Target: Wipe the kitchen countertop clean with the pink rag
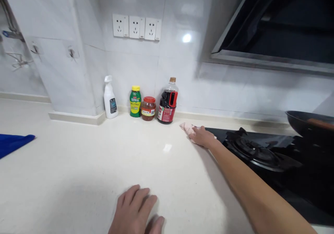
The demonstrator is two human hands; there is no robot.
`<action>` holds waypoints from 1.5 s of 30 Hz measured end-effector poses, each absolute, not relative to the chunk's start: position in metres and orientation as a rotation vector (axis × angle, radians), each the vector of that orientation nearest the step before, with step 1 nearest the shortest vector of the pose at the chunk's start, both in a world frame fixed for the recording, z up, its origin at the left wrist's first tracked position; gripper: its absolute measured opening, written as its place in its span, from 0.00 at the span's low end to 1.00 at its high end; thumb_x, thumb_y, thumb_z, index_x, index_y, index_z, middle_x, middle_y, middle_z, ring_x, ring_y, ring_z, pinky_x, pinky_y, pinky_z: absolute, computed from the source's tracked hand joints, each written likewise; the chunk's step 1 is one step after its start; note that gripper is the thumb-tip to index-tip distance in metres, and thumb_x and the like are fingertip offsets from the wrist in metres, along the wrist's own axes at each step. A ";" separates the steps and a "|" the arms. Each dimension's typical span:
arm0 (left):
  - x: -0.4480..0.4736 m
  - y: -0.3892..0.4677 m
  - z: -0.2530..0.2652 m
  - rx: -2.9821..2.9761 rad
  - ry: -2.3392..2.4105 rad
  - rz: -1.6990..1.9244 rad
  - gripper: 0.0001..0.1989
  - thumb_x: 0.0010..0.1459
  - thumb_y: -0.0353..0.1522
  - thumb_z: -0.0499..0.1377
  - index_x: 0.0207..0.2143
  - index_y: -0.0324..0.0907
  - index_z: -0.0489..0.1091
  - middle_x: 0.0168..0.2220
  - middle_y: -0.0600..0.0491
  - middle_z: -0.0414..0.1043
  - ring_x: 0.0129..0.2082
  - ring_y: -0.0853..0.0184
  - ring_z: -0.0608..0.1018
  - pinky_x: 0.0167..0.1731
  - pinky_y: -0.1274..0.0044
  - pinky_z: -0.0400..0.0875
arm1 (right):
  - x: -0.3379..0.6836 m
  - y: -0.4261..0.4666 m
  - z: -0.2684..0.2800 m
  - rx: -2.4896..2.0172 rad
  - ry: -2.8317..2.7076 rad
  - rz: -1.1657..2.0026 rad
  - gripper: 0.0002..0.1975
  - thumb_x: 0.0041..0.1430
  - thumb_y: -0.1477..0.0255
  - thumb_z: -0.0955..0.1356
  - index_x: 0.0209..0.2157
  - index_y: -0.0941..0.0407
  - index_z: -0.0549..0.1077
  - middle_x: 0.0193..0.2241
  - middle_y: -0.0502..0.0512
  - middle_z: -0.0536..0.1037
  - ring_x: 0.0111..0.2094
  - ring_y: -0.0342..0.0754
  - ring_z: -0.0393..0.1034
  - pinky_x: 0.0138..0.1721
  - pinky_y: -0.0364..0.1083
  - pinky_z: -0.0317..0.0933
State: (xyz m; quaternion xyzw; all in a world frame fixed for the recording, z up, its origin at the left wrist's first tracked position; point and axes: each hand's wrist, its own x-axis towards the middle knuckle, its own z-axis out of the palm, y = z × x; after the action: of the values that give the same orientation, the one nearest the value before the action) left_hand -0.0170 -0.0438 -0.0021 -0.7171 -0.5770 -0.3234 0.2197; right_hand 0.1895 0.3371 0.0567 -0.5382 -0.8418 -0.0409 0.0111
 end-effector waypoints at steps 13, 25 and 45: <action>-0.017 -0.050 -0.010 -1.690 -1.996 -1.120 0.21 0.67 0.39 0.55 0.61 0.49 0.68 0.67 0.42 0.59 0.67 0.49 0.62 0.59 0.50 0.65 | 0.053 0.128 0.068 -0.953 -2.925 0.088 0.31 0.64 0.52 0.62 0.66 0.46 0.60 0.63 0.65 0.60 0.58 0.63 0.65 0.53 0.56 0.61; -0.022 -0.049 -0.005 -1.805 -2.064 -1.115 0.18 0.68 0.43 0.54 0.54 0.48 0.75 0.59 0.45 0.71 0.63 0.53 0.68 0.58 0.52 0.65 | 0.244 0.069 0.031 -1.308 -2.626 0.084 0.21 0.68 0.57 0.60 0.57 0.46 0.70 0.50 0.60 0.71 0.41 0.55 0.72 0.41 0.52 0.61; -0.015 -0.050 0.001 -1.864 -2.038 -1.051 0.16 0.69 0.42 0.53 0.51 0.45 0.74 0.53 0.46 0.76 0.57 0.57 0.74 0.55 0.59 0.67 | 0.129 0.175 0.038 -1.337 -2.512 0.054 0.27 0.68 0.62 0.60 0.66 0.50 0.63 0.67 0.63 0.61 0.66 0.58 0.57 0.63 0.59 0.51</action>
State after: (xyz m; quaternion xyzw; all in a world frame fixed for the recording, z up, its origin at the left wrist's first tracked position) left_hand -0.0151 -0.0497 0.0012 -0.6281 -0.6866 -0.3541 0.0932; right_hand 0.1291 0.1748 0.0377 -0.4646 -0.8730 0.0186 0.1471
